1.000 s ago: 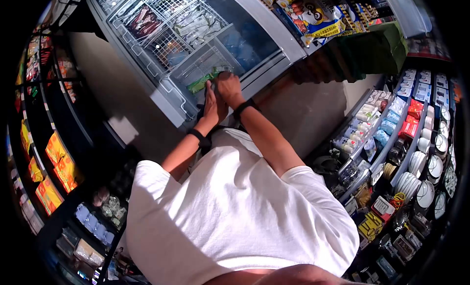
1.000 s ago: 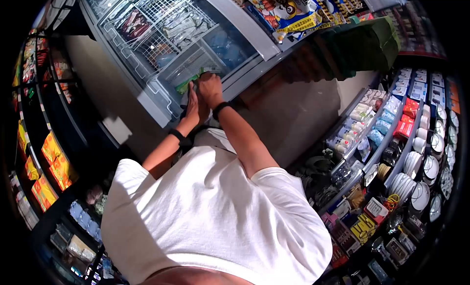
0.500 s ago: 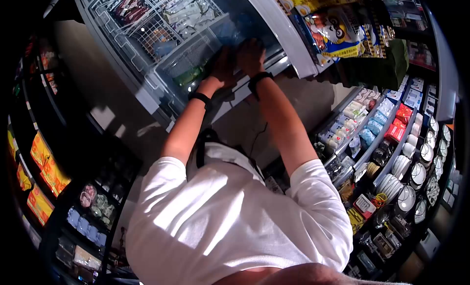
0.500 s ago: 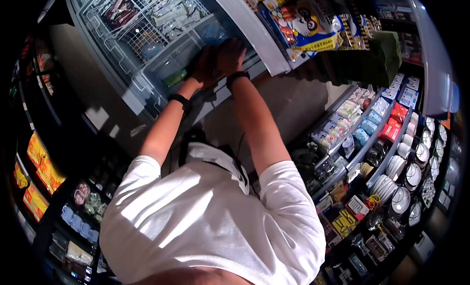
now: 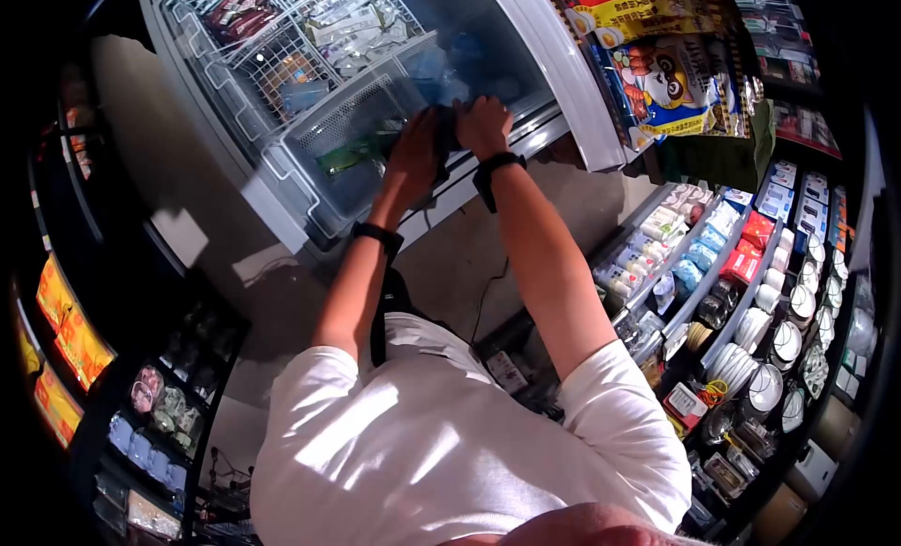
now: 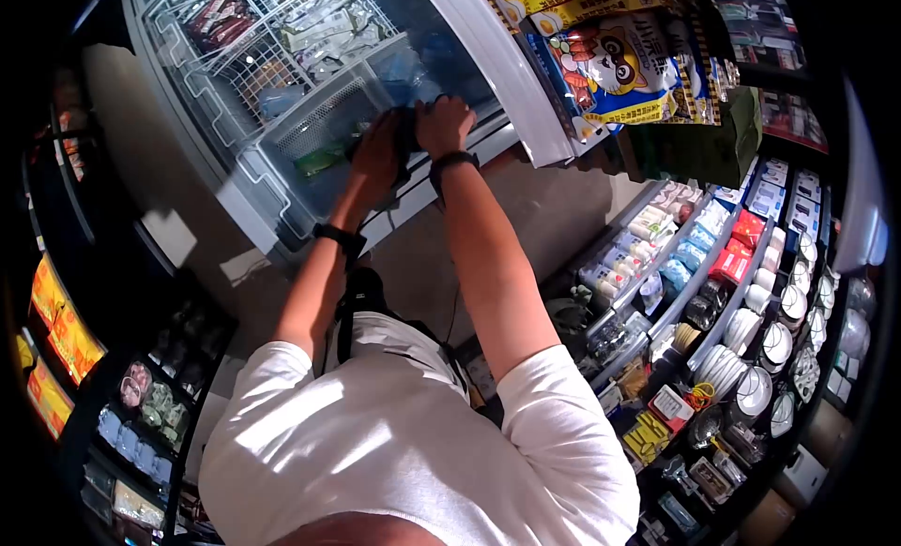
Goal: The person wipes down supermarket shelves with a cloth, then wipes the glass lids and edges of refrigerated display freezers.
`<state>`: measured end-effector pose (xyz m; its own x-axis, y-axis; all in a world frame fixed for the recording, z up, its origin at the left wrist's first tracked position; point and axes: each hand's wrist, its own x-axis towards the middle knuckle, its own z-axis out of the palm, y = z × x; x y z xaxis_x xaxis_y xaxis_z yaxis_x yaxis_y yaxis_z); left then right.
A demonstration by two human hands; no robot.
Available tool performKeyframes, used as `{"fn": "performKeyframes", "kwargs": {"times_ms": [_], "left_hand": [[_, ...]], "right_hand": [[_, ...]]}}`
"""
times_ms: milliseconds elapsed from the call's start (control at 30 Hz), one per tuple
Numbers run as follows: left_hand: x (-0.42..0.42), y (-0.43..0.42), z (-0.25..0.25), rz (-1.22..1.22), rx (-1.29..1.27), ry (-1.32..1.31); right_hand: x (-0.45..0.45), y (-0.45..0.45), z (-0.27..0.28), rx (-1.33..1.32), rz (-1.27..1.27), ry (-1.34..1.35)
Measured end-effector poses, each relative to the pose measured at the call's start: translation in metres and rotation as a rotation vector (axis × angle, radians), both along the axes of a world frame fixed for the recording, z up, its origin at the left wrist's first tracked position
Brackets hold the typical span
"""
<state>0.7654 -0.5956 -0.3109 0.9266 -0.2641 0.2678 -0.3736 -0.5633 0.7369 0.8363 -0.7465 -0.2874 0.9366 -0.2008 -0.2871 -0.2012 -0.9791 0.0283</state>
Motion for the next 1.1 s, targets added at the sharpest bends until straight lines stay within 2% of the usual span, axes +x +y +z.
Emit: {"fn": "performKeyframes", "kwargs": {"times_ms": [133,167,300,400,433,500,533,600,700,767,800,867,967,1033,1067,1100], "left_hand": [[-0.032,0.02,-0.005,-0.097,0.05,-0.097],[-0.044,0.024,-0.013,-0.046,-0.04,-0.016],[-0.077,0.044,-0.023,-0.036,-0.126,0.048],[-0.104,0.072,-0.019,-0.031,-0.054,0.103],[-0.116,0.082,-0.021,-0.011,-0.065,0.123],[-0.138,0.108,-0.022,0.013,-0.04,0.2],[-0.149,0.117,-0.005,0.022,-0.051,0.187],[-0.17,0.136,0.028,0.087,0.022,0.452],[-0.207,0.155,0.033,0.183,0.165,0.352],[-0.221,0.154,0.038,0.216,0.226,0.37],[-0.221,0.151,0.04,0.23,0.274,0.391],[-0.224,0.139,0.028,0.288,0.329,0.365],[-0.217,0.112,0.035,0.298,0.392,0.274],[-0.204,0.09,0.05,0.38,0.49,0.203],[-0.19,0.086,0.049,0.32,0.497,0.099],[-0.172,0.085,0.04,0.237,0.51,0.045]], "right_hand": [[-0.026,0.002,0.0,-0.104,0.194,-0.044],[-0.032,0.007,-0.003,-0.161,0.23,-0.022],[-0.059,0.033,0.004,-0.185,0.31,0.061],[-0.079,0.066,0.005,-0.256,0.352,0.143],[-0.088,0.077,0.0,-0.319,0.406,0.064],[-0.105,0.104,-0.004,-0.292,0.454,0.08],[-0.115,0.117,-0.004,-0.29,0.512,0.113],[-0.13,0.145,0.001,-0.275,0.57,0.183],[-0.148,0.165,0.013,-0.152,0.591,0.241],[-0.158,0.16,0.018,0.227,0.726,0.253],[-0.161,0.15,0.026,0.265,0.82,0.179],[-0.171,0.129,0.016,0.393,0.801,-0.021],[-0.172,0.083,0.031,0.474,0.816,-0.145],[-0.169,0.064,0.028,0.431,0.822,-0.238],[-0.169,0.059,0.025,0.391,0.823,-0.324],[-0.162,0.057,0.019,0.393,0.771,-0.286]]}}
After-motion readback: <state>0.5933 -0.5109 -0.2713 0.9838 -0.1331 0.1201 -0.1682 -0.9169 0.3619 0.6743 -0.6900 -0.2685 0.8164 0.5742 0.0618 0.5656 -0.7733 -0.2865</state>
